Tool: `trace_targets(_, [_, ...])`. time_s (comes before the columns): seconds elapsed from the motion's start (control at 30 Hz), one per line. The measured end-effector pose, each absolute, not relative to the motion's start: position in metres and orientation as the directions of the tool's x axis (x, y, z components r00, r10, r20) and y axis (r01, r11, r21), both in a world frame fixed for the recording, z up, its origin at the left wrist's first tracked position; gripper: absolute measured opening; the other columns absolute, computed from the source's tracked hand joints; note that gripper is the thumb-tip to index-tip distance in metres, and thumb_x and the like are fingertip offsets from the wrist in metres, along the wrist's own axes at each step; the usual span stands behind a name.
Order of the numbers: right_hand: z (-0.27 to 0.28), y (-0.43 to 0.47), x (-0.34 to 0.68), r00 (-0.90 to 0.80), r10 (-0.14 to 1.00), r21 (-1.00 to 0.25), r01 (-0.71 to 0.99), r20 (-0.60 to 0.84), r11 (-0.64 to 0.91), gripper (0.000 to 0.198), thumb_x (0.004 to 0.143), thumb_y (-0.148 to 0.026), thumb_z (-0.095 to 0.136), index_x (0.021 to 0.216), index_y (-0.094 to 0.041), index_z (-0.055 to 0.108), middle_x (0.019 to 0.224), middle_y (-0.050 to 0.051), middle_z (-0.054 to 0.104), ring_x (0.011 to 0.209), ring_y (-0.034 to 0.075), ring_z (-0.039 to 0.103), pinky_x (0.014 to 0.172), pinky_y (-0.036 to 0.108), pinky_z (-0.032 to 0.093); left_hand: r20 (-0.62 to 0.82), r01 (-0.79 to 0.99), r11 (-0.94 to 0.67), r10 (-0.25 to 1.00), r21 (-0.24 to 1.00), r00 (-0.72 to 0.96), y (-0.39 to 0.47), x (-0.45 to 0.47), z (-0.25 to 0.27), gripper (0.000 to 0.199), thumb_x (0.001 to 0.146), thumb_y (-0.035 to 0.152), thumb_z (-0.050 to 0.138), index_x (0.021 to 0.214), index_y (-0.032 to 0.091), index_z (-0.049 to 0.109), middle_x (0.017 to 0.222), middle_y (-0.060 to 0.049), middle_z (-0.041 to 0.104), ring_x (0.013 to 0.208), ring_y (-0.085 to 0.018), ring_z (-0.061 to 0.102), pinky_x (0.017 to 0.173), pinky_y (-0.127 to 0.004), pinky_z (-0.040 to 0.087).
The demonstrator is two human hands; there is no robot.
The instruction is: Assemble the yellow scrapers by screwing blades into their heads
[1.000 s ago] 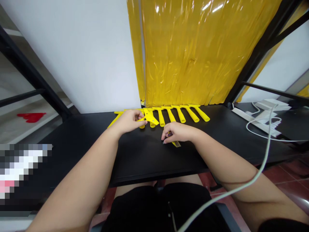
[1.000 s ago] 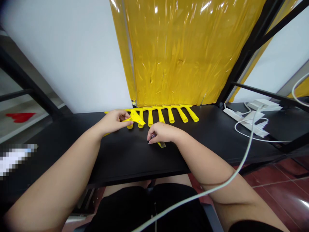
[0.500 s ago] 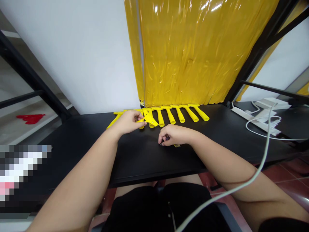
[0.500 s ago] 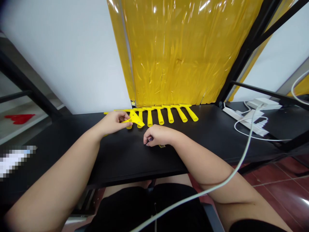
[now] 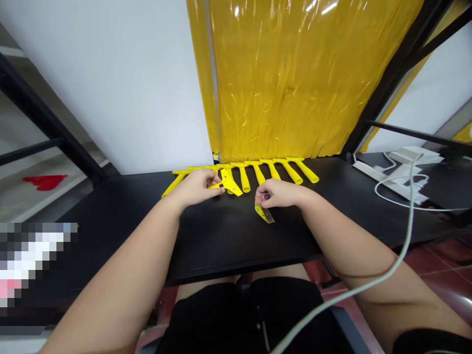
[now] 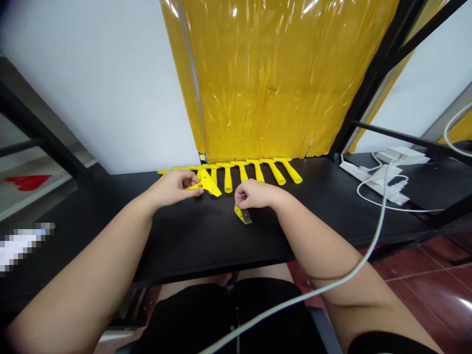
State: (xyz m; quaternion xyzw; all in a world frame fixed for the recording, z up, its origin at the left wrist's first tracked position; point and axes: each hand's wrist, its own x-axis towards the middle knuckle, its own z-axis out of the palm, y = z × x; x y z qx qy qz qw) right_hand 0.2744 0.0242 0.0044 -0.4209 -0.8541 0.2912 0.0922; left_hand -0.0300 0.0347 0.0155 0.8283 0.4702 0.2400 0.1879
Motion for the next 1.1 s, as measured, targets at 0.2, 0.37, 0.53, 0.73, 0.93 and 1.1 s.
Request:
trace_targets(0.2, [0.003, 0.025, 0.273, -0.638, 0.763, -0.573, 0.666, -0.107, 0.477, 0.012, 0.075, -0.022, 0.07, 0.085, -0.02, 0.078, 0.078, 0.001, 0.072, 0.069, 0.015, 0.06, 0.063, 0.026, 0.042, 0.227, 0.677, -0.492, 0.866, 0.547, 0.446, 0.034, -0.029, 0.015, 0.029, 0.078, 0.045, 0.078, 0.089, 0.019, 0.068, 0.082, -0.004, 0.072, 0.069, -0.017, 0.062, 0.062, -0.03, 0.046])
trace_targets(0.37, [0.0, 0.031, 0.274, -0.536, 0.838, -0.691, 0.567, 0.104, 0.448, 0.008, 0.082, -0.023, 0.071, 0.088, -0.019, 0.071, 0.084, 0.004, 0.072, 0.073, 0.016, 0.063, 0.069, 0.028, 0.048, 0.303, 0.639, -0.55, 0.833, 0.538, 0.463, 0.034, -0.027, 0.013, 0.033, 0.078, 0.047, 0.08, 0.092, 0.02, 0.07, 0.087, -0.005, 0.072, 0.074, -0.019, 0.063, 0.067, -0.032, 0.049])
trace_targets(0.53, [-0.006, 0.032, 0.264, -0.435, 0.874, -0.918, 0.213, 0.217, 0.334, 0.025, 0.089, -0.031, 0.072, 0.109, -0.021, 0.062, 0.091, 0.005, 0.074, 0.082, 0.017, 0.069, 0.084, 0.035, 0.056, 0.447, 0.539, -0.667, 0.745, 0.514, 0.496, 0.028, -0.017, 0.015, 0.03, 0.08, 0.046, 0.08, 0.087, 0.019, 0.067, 0.093, -0.005, 0.069, 0.084, -0.02, 0.064, 0.076, -0.033, 0.05])
trace_targets(0.73, [-0.015, 0.029, 0.249, -0.508, 0.784, -0.879, 0.101, 0.358, 0.467, 0.042, 0.081, -0.028, 0.079, 0.117, -0.024, 0.057, 0.088, -0.001, 0.065, 0.08, 0.016, 0.065, 0.078, 0.033, 0.055, 0.462, 0.584, -0.669, 0.742, 0.46, 0.486, 0.02, -0.005, 0.016, 0.025, 0.081, 0.039, 0.079, 0.086, 0.019, 0.065, 0.087, -0.003, 0.066, 0.08, -0.018, 0.06, 0.074, -0.032, 0.046])
trace_targets(0.93, [-0.023, 0.037, 0.246, -0.453, 0.818, -0.88, 0.133, 0.355, 0.456, 0.031, 0.076, -0.033, 0.081, 0.101, -0.021, 0.065, 0.078, -0.003, 0.06, 0.07, 0.014, 0.057, 0.068, 0.03, 0.049, 0.463, 0.644, -0.638, 0.762, 0.422, 0.452, 0.022, 0.005, 0.01, 0.024, 0.084, 0.039, 0.076, 0.082, 0.02, 0.063, 0.085, -0.002, 0.064, 0.075, -0.018, 0.057, 0.071, -0.032, 0.043])
trace_targets(1.1, [-0.024, 0.042, 0.248, -0.425, 0.858, -0.902, 0.179, 0.289, 0.392, 0.03, 0.073, -0.039, 0.083, 0.092, -0.018, 0.072, 0.076, 0.001, 0.066, 0.067, 0.014, 0.058, 0.068, 0.032, 0.051, 0.488, 0.65, -0.645, 0.751, 0.401, 0.444, 0.027, 0.009, 0.001, 0.025, 0.084, 0.04, 0.074, 0.079, 0.02, 0.059, 0.082, -0.002, 0.06, 0.074, -0.018, 0.055, 0.069, -0.032, 0.041])
